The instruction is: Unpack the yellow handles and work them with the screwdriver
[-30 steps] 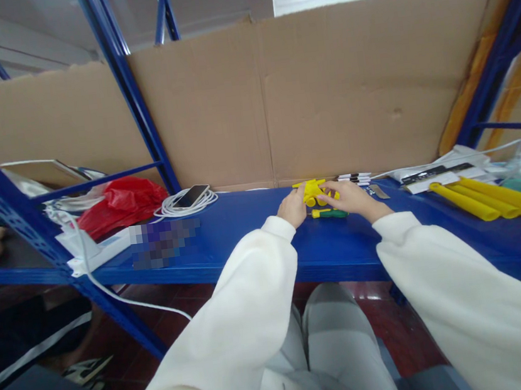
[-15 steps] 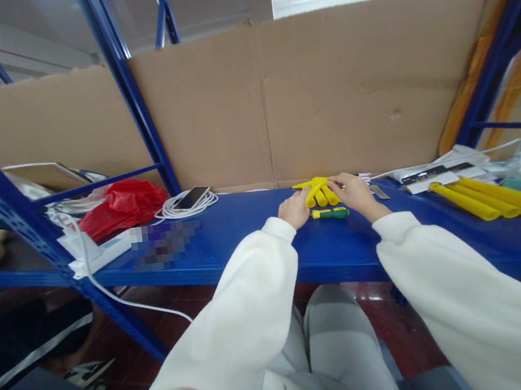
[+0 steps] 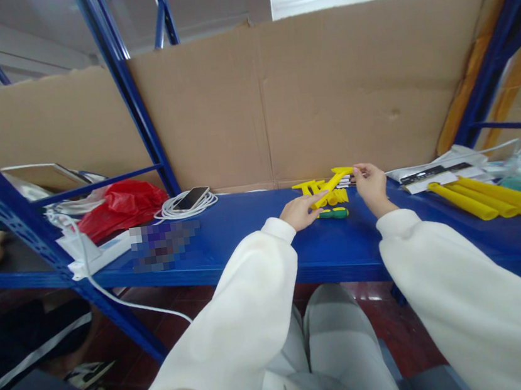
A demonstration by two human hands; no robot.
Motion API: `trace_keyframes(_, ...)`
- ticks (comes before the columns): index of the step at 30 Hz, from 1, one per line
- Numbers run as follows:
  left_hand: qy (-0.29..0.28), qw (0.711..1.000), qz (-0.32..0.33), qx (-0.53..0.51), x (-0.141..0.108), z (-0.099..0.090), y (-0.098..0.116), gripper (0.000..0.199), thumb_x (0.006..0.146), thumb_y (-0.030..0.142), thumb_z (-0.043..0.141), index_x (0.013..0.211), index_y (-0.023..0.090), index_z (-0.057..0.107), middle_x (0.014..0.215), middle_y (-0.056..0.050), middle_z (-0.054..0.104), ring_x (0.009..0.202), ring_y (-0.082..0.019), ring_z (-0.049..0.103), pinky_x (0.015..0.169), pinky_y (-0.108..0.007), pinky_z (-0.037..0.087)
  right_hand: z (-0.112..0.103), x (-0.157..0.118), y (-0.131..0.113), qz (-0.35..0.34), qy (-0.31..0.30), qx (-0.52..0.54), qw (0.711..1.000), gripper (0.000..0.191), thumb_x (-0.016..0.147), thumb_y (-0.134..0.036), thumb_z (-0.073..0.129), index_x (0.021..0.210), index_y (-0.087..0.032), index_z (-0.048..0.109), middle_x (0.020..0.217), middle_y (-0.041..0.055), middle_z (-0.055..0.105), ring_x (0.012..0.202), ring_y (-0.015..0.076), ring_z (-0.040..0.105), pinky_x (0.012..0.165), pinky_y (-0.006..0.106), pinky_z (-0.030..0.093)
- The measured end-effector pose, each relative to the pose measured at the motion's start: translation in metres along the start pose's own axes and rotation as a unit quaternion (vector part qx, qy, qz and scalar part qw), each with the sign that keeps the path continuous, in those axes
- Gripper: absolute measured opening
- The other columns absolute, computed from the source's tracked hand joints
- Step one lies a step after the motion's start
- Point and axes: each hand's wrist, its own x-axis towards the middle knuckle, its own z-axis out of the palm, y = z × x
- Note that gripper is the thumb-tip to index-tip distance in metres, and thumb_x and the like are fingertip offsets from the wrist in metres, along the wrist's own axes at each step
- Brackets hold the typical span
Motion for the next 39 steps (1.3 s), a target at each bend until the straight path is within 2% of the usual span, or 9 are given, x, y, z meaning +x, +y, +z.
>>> trace_keyframes(6, -0.008, 1.0, 0.027, -0.011, 0.002, 0.002, -0.003, 0.05, 0.094, 0.028, 0.061, 0.144, 0.031, 0.057, 0.13, -0.003, 0.071, 0.119, -0.02, 0.067, 0.101, -0.031, 0.051, 0.001, 0.002, 0.005, -0.009, 0.009, 0.007, 1.0, 0.041, 0.096, -0.041, 0.051, 0.122, -0.013, 0.065, 0.112, 0.0178, 0.071, 0.104, 0.0273, 0.067, 0.089, 0.04, 0.054)
trace_keyframes(11, -0.016, 1.0, 0.024, 0.009, 0.003, 0.002, -0.003, 0.048, 0.093, 0.028, 0.064, 0.141, 0.032, 0.06, 0.131, -0.004, 0.071, 0.119, -0.022, 0.067, 0.101, -0.032, 0.051, 0.002, 0.001, 0.003, -0.027, 0.004, 0.045, 0.999, 0.04, 0.094, -0.039, 0.052, 0.122, -0.014, 0.064, 0.113, 0.0159, 0.071, 0.103, 0.0262, 0.067, 0.089, 0.04, 0.055)
trace_keyframes(15, -0.03, 0.998, 0.048, 0.015, 0.002, 0.001, -0.001, 0.048, 0.093, 0.029, 0.064, 0.14, 0.031, 0.06, 0.13, -0.005, 0.071, 0.119, -0.022, 0.068, 0.102, -0.032, 0.051, 0.004, 0.002, 0.003, -0.027, 0.0, 0.076, 0.997, 0.042, 0.092, -0.041, 0.057, 0.124, -0.015, 0.063, 0.111, 0.0143, 0.071, 0.102, 0.0252, 0.067, 0.089, 0.04, 0.056)
trace_keyframes(20, -0.038, 0.997, 0.061, 0.026, 0.004, 0.001, -0.001, 0.048, 0.093, 0.029, 0.064, 0.141, 0.033, 0.059, 0.129, -0.004, 0.071, 0.116, -0.021, 0.069, 0.099, -0.03, 0.051, 0.009, 0.005, 0.008, -0.061, -0.013, 0.191, 0.98, 0.044, 0.083, -0.046, 0.067, 0.118, -0.019, 0.065, 0.11, 0.0119, 0.071, 0.099, 0.0239, 0.069, 0.09, 0.042, 0.057)
trace_keyframes(23, -0.031, 0.997, 0.054, 0.038, 0.004, 0.002, -0.002, 0.046, 0.094, 0.03, 0.064, 0.14, 0.035, 0.06, 0.13, -0.002, 0.071, 0.116, -0.02, 0.07, 0.098, -0.028, 0.051, 0.01, 0.004, 0.009, -0.063, -0.053, 0.235, 0.968, 0.056, 0.079, -0.046, 0.072, 0.129, -0.022, 0.062, 0.114, 0.0112, 0.071, 0.104, 0.0253, 0.068, 0.093, 0.043, 0.056)
trace_keyframes(26, -0.02, 0.998, 0.033, 0.047, 0.004, 0.001, 0.0, 0.044, 0.095, 0.031, 0.063, 0.138, 0.035, 0.062, 0.131, -0.002, 0.07, 0.115, -0.02, 0.07, 0.099, -0.028, 0.05, 0.01, 0.001, 0.006, -0.051, -0.097, 0.239, 0.965, 0.073, 0.078, -0.044, 0.074, 0.146, -0.026, 0.051, 0.128, 0.0109, 0.068, 0.111, 0.026, 0.066, 0.096, 0.044, 0.055)
trace_keyframes(29, -0.012, 0.998, -0.009, 0.056, 0.003, -0.003, 0.004, 0.045, 0.096, 0.033, 0.061, 0.141, 0.035, 0.06, 0.127, -0.005, 0.073, 0.111, -0.021, 0.072, 0.098, -0.03, 0.051, 0.011, -0.002, 0.003, -0.051, -0.141, 0.228, 0.962, 0.083, 0.078, -0.042, 0.073, 0.154, -0.031, 0.042, 0.143, 0.0103, 0.06, 0.112, 0.0251, 0.066, 0.098, 0.044, 0.054)
trace_keyframes(32, -0.001, 0.996, -0.067, 0.058, 0.003, -0.007, 0.005, 0.046, 0.097, 0.035, 0.059, 0.143, 0.033, 0.058, 0.123, -0.006, 0.074, 0.11, -0.022, 0.072, 0.097, -0.031, 0.05, 0.013, -0.005, 0.002, -0.057, -0.159, 0.206, 0.964, 0.081, 0.08, -0.041, 0.07, 0.155, -0.029, 0.041, 0.148, 0.0117, 0.056, 0.113, 0.0247, 0.065, 0.1, 0.045, 0.053)
trace_keyframes(39, 0.002, 0.983, -0.173, 0.06, 0.006, -0.004, -0.008, 0.045, 0.098, 0.038, 0.056, 0.143, 0.031, 0.058, 0.126, -0.007, 0.073, 0.118, -0.024, 0.068, 0.099, -0.033, 0.047, 0.011, -0.007, 0.002, -0.08, -0.161, 0.156, 0.971, 0.073, 0.082, -0.039, 0.068, 0.15, -0.024, 0.048, 0.143, 0.0132, 0.059, 0.11, 0.0244, 0.066, 0.103, 0.044, 0.052)
